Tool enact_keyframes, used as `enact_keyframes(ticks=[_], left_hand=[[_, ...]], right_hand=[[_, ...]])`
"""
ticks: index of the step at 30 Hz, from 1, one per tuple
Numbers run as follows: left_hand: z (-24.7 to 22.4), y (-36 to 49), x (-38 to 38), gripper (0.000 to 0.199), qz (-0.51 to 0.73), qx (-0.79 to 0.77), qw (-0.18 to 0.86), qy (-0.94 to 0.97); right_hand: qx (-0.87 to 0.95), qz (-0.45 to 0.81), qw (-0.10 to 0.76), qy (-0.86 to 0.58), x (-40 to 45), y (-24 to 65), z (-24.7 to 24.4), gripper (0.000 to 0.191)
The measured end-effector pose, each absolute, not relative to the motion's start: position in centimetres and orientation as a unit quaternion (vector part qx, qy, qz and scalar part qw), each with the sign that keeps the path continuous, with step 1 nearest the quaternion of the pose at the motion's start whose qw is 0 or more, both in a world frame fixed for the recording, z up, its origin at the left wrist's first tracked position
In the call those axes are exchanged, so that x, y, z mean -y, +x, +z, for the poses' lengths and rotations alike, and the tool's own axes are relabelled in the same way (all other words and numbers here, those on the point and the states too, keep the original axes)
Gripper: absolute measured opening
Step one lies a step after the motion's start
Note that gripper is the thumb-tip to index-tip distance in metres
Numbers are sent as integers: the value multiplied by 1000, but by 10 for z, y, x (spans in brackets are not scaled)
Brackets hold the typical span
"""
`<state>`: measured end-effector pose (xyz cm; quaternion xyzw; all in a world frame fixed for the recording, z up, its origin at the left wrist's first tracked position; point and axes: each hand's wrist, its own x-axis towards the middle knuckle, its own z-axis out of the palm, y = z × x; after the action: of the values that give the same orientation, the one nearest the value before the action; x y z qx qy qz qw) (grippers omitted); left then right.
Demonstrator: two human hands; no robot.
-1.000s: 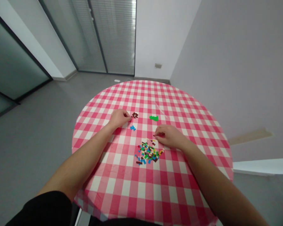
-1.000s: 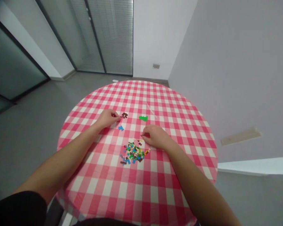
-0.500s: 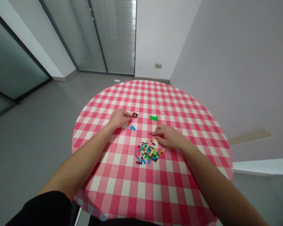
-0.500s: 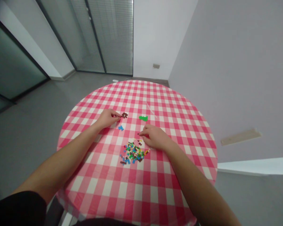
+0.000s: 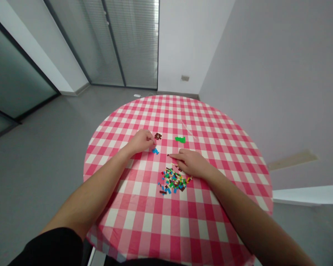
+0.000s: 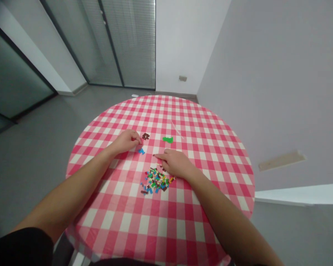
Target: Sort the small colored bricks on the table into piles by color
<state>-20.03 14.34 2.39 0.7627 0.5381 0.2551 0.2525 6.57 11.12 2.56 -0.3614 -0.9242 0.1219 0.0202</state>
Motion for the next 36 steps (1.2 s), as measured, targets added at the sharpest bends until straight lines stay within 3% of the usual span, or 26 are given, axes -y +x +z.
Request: enact_keyframes(ticks=[8,20,36], left_hand=[[36,-179,-127,37,163,-327,220,904],[38,-174,-122,36,57,-335,137,930],[25,-182,-129,34,94,-408,131,898]], right_hand=[[902,183,89,-379,-119,72,19,41],[891,208,118,-385,-121,74,16,40],[891,206,119,-387,-121,75,15,41]])
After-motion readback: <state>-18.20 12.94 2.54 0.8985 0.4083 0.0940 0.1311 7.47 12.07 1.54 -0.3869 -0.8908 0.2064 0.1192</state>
